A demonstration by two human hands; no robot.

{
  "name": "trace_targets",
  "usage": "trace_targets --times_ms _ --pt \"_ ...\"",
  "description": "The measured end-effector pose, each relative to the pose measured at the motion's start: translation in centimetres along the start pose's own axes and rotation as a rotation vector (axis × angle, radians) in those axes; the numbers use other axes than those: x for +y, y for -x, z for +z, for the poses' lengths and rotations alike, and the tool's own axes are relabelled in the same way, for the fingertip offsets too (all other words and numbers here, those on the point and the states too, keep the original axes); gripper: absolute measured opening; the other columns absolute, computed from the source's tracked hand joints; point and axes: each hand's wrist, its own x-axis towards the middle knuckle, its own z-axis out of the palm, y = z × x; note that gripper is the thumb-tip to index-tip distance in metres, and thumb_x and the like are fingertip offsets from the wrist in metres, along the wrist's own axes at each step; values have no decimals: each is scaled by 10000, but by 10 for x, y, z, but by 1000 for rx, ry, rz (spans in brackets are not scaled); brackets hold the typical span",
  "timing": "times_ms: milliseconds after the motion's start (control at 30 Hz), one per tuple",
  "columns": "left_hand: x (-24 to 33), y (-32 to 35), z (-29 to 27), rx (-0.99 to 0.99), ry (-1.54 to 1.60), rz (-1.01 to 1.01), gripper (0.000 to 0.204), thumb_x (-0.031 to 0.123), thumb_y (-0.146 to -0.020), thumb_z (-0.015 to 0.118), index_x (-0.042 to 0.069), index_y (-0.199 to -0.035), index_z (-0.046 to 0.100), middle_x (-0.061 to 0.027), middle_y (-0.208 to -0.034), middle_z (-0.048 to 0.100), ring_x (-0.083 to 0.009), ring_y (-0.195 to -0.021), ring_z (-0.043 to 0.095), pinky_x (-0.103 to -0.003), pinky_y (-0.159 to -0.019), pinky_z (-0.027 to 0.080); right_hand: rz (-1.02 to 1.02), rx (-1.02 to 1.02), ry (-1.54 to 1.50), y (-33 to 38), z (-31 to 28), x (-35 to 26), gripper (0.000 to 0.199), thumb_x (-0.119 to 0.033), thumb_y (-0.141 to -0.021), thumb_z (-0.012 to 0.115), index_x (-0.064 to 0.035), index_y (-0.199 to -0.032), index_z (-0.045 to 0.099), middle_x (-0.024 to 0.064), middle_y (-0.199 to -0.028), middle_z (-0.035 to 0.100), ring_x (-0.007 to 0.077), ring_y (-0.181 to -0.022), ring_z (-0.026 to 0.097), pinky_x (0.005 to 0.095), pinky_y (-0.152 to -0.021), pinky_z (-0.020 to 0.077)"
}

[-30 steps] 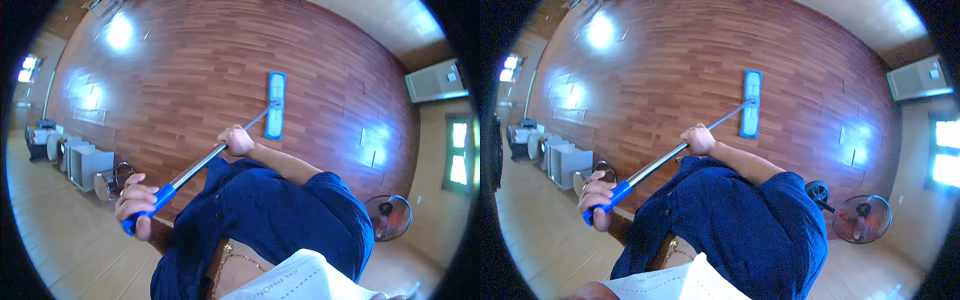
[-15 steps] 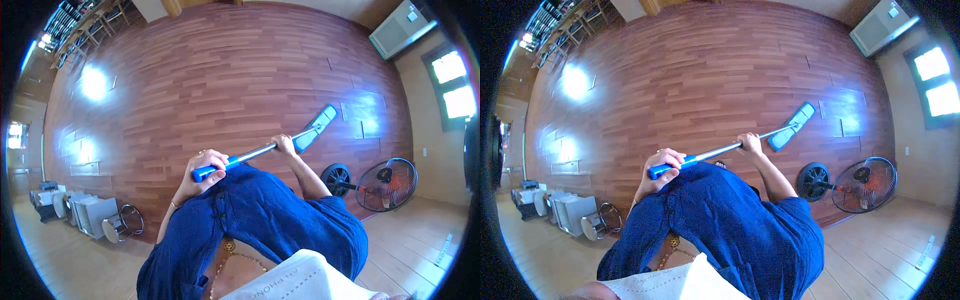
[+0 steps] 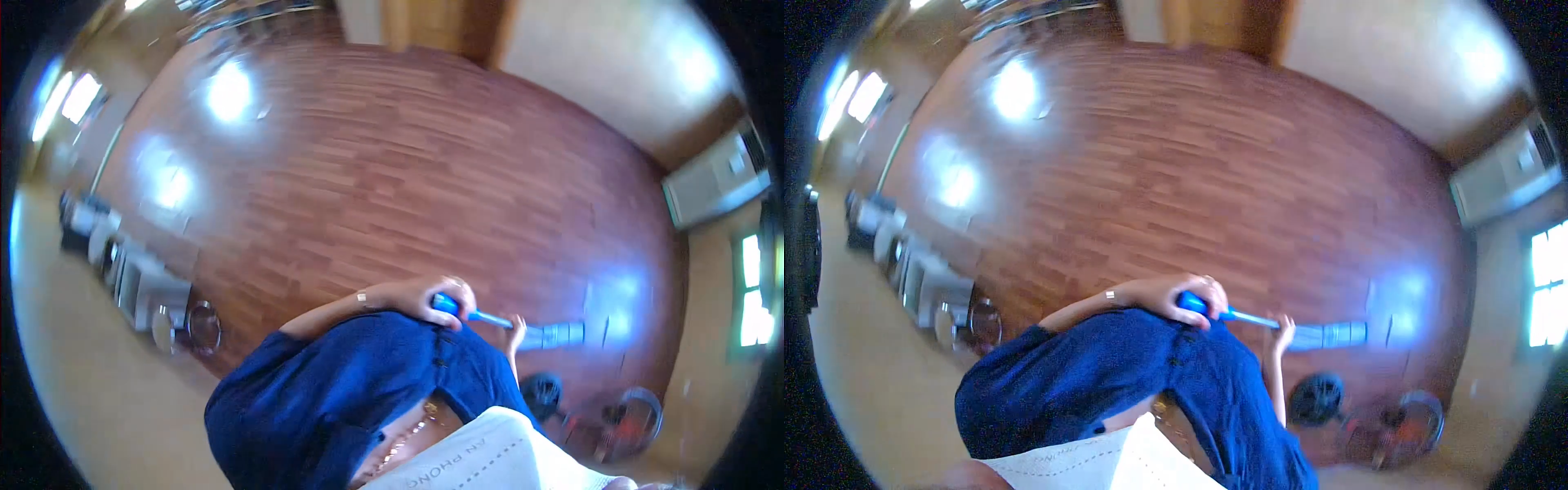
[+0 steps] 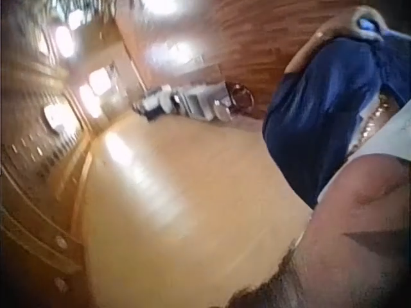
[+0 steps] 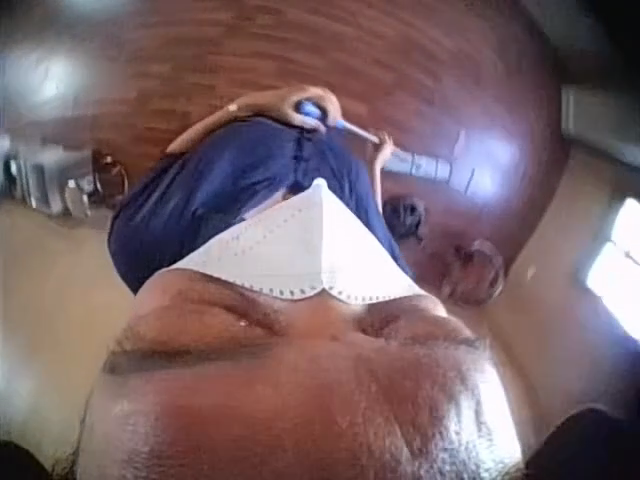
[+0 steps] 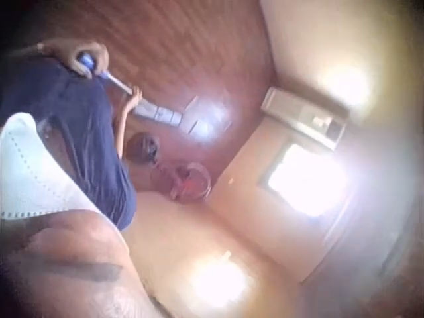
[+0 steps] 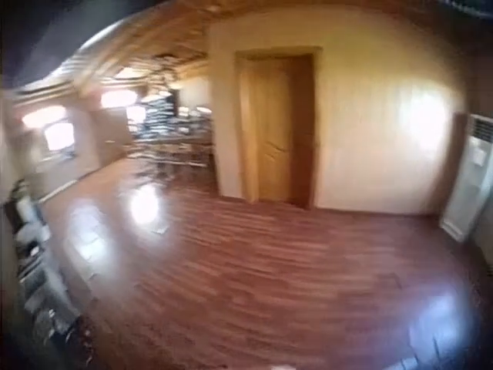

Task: The person is mopping a wooden laminate floor in a large room using a flat mop.

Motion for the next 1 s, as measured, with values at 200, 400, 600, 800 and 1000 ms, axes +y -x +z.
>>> trace_targets --times_ms 200,400,600,800,1000 --pt "-31 -37 -6 -190 11 -51 231 152 -753 738 30 -919 632 -100 -1019 625 -235 -992 566 -364 -904 415 252 37 -590 9 -4 38 137 -130 -749 677 -22 -796 606 138 -768 614 299 -741 587 389 -672 471" --pt "-51 -42 -40 -157 73 -231 248 159 -744 747 45 -937 641 -80 -1039 634 -216 -1004 566 -350 -905 415 933 10 -1222 -9 19 99 202 -148 -825 574 14 -931 631 127 -920 624 245 -915 579 375 -861 466" --pt "-54 -47 -69 -3 38 -263 281 145 -729 763 45 -966 650 -95 -1057 651 -221 -1007 592 -350 -893 440 104 -180 -481 -76 26 57 136 -168 -754 622 -47 -788 572 106 -778 571 246 -742 546 396 -661 408" --pt "-25 -41 -121 269 -137 -224 259 129 -695 755 33 -920 671 -91 -938 676 -200 -884 621 -331 -786 464 103 -260 -109 -168 89 -4 41 -79 -697 628 -71 -725 599 124 -784 625 319 -776 587 423 -710 457" --pt "0 -69 -137 351 -331 -96 202 133 -760 749 27 -877 623 -127 -957 649 -259 -928 615 -368 -822 459 -228 -312 -138 -270 125 3 248 -212 -720 746 -121 -655 525 64 -802 612 274 -782 568 402 -731 457"
